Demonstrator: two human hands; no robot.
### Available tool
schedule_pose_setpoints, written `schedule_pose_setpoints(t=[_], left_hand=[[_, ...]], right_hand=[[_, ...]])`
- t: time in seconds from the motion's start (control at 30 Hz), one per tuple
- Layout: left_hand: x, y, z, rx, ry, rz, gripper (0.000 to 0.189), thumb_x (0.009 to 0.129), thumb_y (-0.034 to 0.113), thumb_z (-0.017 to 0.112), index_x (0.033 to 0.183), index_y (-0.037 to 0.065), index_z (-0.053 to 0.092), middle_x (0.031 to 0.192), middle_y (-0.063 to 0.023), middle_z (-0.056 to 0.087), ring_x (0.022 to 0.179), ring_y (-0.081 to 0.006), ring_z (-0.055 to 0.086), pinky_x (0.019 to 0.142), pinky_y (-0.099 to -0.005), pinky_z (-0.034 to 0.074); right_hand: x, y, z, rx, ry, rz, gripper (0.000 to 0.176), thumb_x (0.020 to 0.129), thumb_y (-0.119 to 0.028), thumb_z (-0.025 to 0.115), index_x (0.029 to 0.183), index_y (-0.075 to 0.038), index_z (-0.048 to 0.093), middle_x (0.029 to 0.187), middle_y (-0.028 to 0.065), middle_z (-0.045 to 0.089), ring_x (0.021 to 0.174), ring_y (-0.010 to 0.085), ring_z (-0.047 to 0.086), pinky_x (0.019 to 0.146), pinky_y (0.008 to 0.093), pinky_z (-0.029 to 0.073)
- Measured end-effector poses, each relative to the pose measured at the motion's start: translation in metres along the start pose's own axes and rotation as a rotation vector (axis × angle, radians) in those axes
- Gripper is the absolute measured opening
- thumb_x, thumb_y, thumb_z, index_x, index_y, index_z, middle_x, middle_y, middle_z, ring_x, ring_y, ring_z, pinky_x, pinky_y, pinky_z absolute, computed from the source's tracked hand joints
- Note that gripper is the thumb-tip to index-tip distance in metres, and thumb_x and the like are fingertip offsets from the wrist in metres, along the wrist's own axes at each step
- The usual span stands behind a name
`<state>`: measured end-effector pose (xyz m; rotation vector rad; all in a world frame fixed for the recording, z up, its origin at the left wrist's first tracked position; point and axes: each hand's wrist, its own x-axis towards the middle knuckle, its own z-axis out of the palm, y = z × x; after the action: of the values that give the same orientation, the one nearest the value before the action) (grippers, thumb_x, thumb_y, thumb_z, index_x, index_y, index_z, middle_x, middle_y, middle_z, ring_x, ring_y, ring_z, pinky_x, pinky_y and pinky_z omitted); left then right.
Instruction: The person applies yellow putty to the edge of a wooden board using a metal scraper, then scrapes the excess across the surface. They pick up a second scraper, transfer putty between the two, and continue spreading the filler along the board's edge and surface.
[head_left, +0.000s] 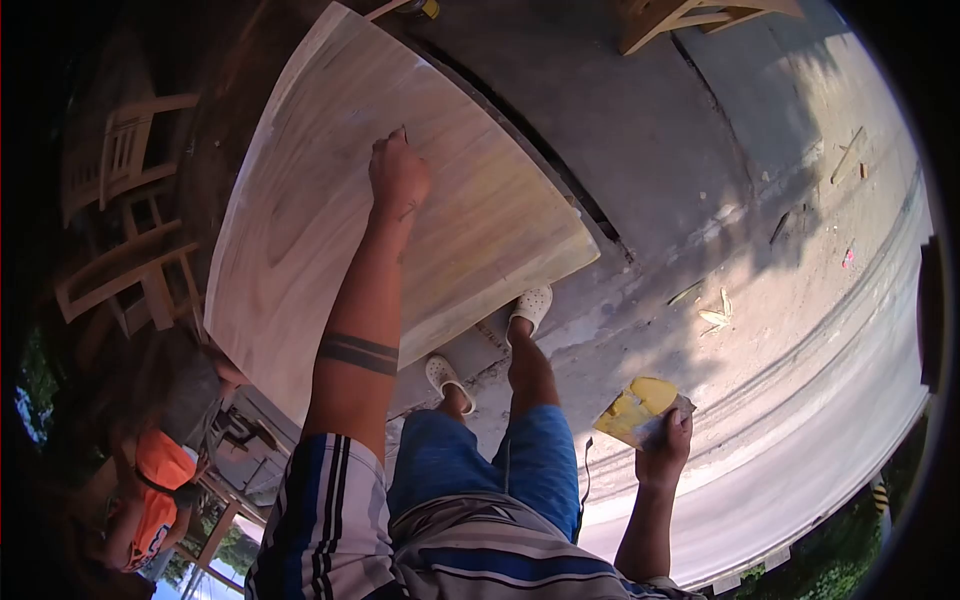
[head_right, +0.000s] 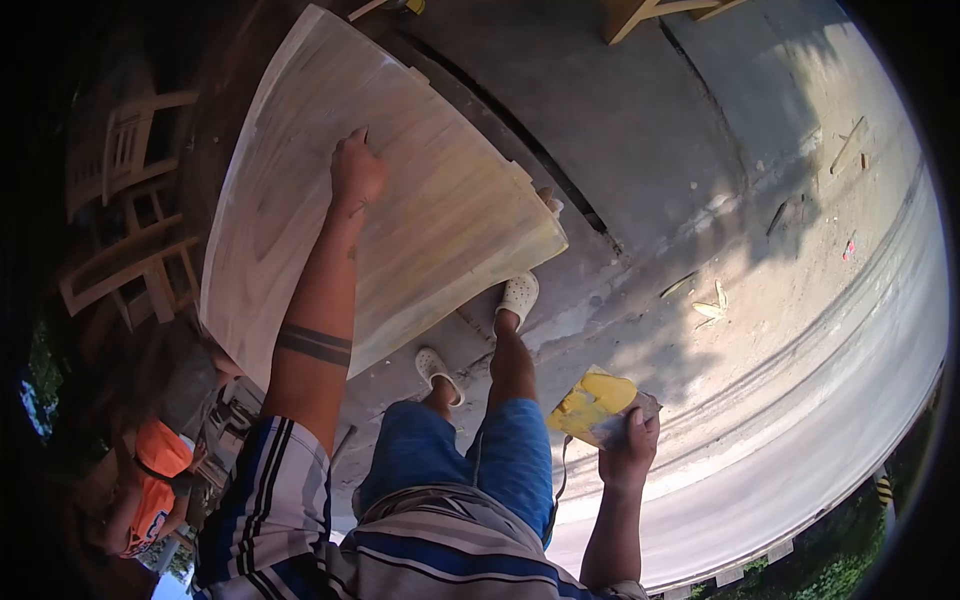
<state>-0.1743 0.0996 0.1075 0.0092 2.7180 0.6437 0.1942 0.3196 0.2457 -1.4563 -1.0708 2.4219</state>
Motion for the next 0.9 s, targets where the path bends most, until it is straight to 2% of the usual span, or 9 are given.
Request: schedule_pose_setpoints(t=[0.07, 0.13, 0.2, 0.27, 0.3, 0.5, 0.67, 0.77, 0.9], left_hand=[[0.002, -0.024, 0.023, -0.005, 0.032, -0.029, 0.037, 0.076, -0.001, 0.051, 0.113, -0.004, 0.055, 0.107, -0.026, 0.056, 0.1, -0.0395, 0.055, 0.09, -0.0417, 0.044], [-0.054, 0.011, 0.071, 0.261, 0.124, 0.327, 0.038, 0.076, 0.0, 0.051, 0.115, -0.001, 0.055, 0.105, -0.0229, 0.058, 0.096, -0.0399, 0.057, 0.088, -0.0411, 0.045], [-0.098, 0.04, 0.071, 0.222, -0.385, 0.507, 0.04, 0.077, -0.002, 0.049, 0.116, 0.001, 0.056, 0.109, -0.0222, 0.058, 0.101, -0.0376, 0.057, 0.089, -0.0394, 0.045], [-0.111, 0.072, 0.012, -0.179, -0.797, 0.285, 0.041, 0.08, -0.004, 0.046, 0.12, 0.001, 0.055, 0.121, -0.0191, 0.055, 0.11, -0.0318, 0.055, 0.094, -0.0381, 0.042], [-0.118, 0.066, -0.003, -0.374, -0.663, 0.516, 0.046, 0.078, -0.008, 0.044, 0.121, 0.003, 0.054, 0.121, -0.0183, 0.055, 0.11, -0.0316, 0.055, 0.095, -0.0368, 0.042], [-0.17, 0.072, -0.117, 0.149, -0.547, 0.99, 0.047, 0.076, -0.006, 0.052, 0.121, 0.009, 0.057, 0.121, -0.0131, 0.054, 0.116, -0.0312, 0.049, 0.099, -0.0435, 0.038], [-0.173, 0.055, -0.135, 0.209, -0.43, 1.021, 0.048, 0.076, -0.005, 0.053, 0.121, 0.009, 0.056, 0.121, -0.0151, 0.053, 0.113, -0.0342, 0.048, 0.097, -0.0486, 0.035], [-0.172, 0.038, -0.133, 0.294, -0.366, 1.076, 0.047, 0.077, -0.005, 0.053, 0.122, 0.008, 0.055, 0.118, -0.0161, 0.055, 0.11, -0.0328, 0.051, 0.095, -0.0447, 0.038], [-0.15, 0.002, -0.135, -0.196, -0.756, 0.591, 0.047, 0.079, -0.009, 0.048, 0.124, 0.004, 0.053, 0.114, -0.018, 0.057, 0.106, -0.0309, 0.055, 0.093, -0.0381, 0.042]], right_hand=[[0.002, 0.01, -0.01, 0.016, 0.024, 0.02, 0.034, 0.092, -0.024, 0.052, 0.119, -0.004, 0.045, 0.113, 0.0102, 0.055, 0.105, 0.02, 0.054, 0.091, 0.0371, 0.043], [0.019, 0.014, -0.001, 0.047, 0.053, -0.042, 0.033, 0.093, -0.023, 0.051, 0.119, -0.004, 0.045, 0.114, 0.0109, 0.055, 0.105, 0.0202, 0.054, 0.09, 0.0377, 0.044], [0.032, 0.014, 0.012, 0.08, 0.084, -0.075, 0.03, 0.094, -0.022, 0.049, 0.118, -0.004, 0.046, 0.113, 0.0115, 0.055, 0.103, 0.0199, 0.055, 0.09, 0.0374, 0.045], [0.048, 0.015, 0.023, 0.123, 0.078, -0.129, 0.028, 0.095, -0.02, 0.047, 0.116, -0.002, 0.047, 0.111, 0.0117, 0.057, 0.101, 0.0191, 0.056, 0.089, 0.0354, 0.046], [0.054, 0.019, 0.026, 0.143, 0.055, -0.159, 0.026, 0.095, -0.02, 0.047, 0.115, -0.002, 0.048, 0.109, 0.0117, 0.058, 0.1, 0.0186, 0.057, 0.088, 0.0341, 0.046], [0.05, 0.03, 0.086, 0.089, -0.049, -0.235, 0.025, 0.096, -0.019, 0.046, 0.114, -0.002, 0.048, 0.108, 0.0102, 0.059, 0.096, 0.0166, 0.059, 0.085, 0.0324, 0.048], [0.034, 0.044, 0.13, 0.037, -0.075, -0.268, 0.025, 0.095, -0.018, 0.049, 0.112, 0.0, 0.05, 0.103, 0.0096, 0.06, 0.092, 0.0137, 0.058, 0.081, 0.0282, 0.047], [0.028, 0.054, 0.158, 0.062, 0.008, -0.297, 0.026, 0.094, -0.019, 0.051, 0.111, 0.0, 0.05, 0.101, 0.0095, 0.061, 0.09, 0.0134, 0.058, 0.08, 0.0271, 0.047], [0.054, 0.086, 0.148, 0.044, 0.035, -0.417, 0.024, 0.096, -0.017, 0.046, 0.114, -0.002, 0.047, 0.108, 0.0112, 0.057, 0.098, 0.0158, 0.057, 0.087, 0.0316, 0.046]])
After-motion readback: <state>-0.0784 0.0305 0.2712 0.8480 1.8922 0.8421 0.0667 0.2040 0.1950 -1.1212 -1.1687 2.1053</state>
